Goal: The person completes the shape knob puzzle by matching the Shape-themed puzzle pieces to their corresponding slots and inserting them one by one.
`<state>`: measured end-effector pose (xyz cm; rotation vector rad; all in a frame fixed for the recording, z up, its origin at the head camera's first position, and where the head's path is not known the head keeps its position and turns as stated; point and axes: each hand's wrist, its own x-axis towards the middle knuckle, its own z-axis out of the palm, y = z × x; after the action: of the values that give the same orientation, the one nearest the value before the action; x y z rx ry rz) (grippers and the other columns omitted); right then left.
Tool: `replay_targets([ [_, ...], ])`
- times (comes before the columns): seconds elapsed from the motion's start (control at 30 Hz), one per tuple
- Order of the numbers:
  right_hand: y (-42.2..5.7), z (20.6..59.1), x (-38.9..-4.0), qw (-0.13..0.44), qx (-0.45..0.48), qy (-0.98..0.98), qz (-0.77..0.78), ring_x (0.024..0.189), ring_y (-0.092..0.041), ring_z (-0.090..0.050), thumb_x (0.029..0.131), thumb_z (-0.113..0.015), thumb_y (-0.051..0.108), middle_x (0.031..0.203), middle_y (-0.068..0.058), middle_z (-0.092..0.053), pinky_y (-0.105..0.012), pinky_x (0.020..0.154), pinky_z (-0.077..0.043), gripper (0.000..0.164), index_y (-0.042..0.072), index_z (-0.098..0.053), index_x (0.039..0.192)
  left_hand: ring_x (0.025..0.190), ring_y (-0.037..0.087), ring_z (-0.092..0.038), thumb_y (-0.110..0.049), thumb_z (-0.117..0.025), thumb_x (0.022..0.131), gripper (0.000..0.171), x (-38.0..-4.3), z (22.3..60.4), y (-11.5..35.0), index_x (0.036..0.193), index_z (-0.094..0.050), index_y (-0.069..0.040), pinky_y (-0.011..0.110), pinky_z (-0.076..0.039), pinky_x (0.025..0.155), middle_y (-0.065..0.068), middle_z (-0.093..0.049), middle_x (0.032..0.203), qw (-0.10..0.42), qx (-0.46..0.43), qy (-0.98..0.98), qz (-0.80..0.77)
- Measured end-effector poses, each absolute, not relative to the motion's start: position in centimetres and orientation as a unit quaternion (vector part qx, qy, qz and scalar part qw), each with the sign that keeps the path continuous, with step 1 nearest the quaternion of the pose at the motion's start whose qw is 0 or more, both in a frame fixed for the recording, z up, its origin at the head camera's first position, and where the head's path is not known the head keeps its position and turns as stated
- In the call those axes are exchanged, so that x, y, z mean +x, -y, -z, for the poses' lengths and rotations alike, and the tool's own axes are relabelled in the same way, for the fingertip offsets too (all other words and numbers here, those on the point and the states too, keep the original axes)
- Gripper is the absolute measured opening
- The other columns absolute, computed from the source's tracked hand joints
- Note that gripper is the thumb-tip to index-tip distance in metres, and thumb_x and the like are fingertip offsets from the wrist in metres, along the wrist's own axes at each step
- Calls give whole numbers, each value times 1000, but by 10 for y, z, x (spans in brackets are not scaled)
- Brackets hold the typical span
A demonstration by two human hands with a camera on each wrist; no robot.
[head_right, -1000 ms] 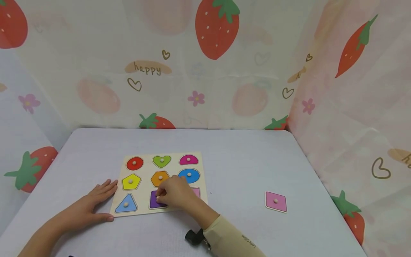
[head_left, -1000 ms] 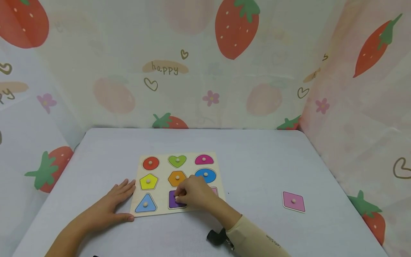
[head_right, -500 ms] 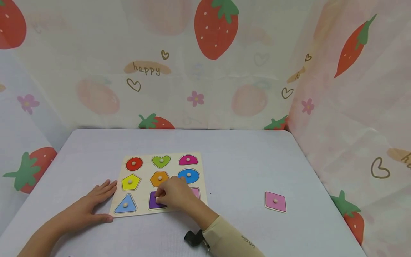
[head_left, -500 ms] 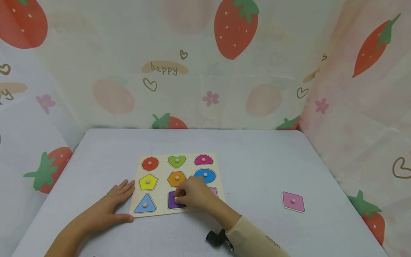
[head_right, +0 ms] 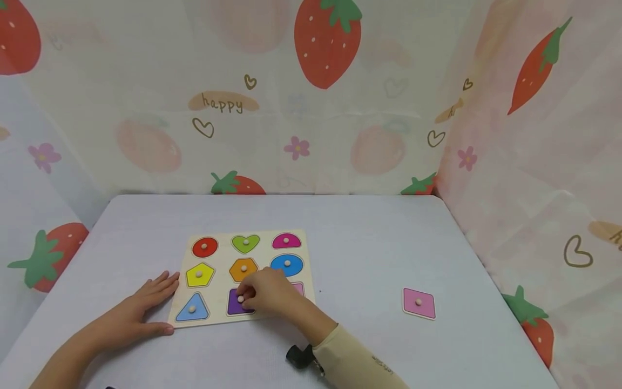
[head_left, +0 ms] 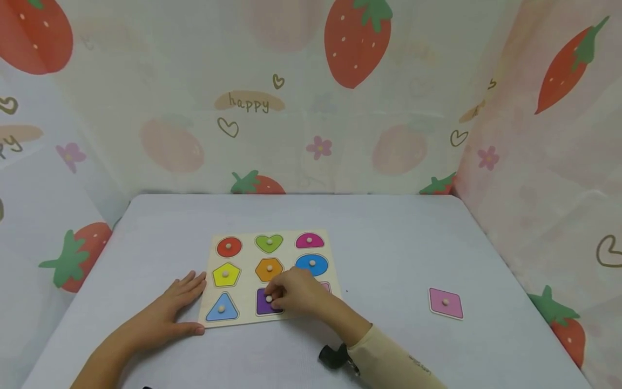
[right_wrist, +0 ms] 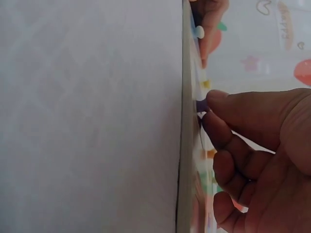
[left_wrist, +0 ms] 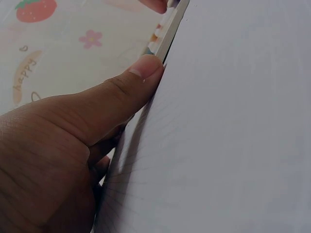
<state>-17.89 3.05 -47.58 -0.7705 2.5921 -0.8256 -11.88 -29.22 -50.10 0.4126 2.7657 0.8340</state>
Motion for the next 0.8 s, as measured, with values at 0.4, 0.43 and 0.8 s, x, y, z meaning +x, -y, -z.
replay_targets([
  [0.4, -57, 462, -179, 123, -318, -892, 297, 98, -6, -60, 90, -80, 23, 97, 19, -71, -22, 86, -52, 18, 25, -80, 109, 159, 35, -9, -67, -78, 74, 109, -119, 505, 294, 159, -38, -13, 52, -4, 129, 3, -27, 170, 104, 147, -942, -282],
  [0.43, -61, 461, -179, 118, -323, -890, 298, 99, -6, -60, 91, -79, 23, 99, 18, -71, -23, 87, -52, 19, 24, -79, 110, 159, 35, -9, -67, -78, 74, 109, -119, 505, 294, 159, -38, -13, 50, -3, 129, 3, -27, 170, 102, 148, -942, -282],
  [0.8, -120, 448, -174, 69, -322, -885, 329, 104, -19, -63, 92, -77, 16, 105, 8, -72, -40, 93, -55, 21, 15, -77, 113, 159, 36, -9, -66, -79, 74, 109, -118, 503, 293, 159, -38, -11, 46, 0, 129, 4, -26, 170, 106, 148, -939, -291],
])
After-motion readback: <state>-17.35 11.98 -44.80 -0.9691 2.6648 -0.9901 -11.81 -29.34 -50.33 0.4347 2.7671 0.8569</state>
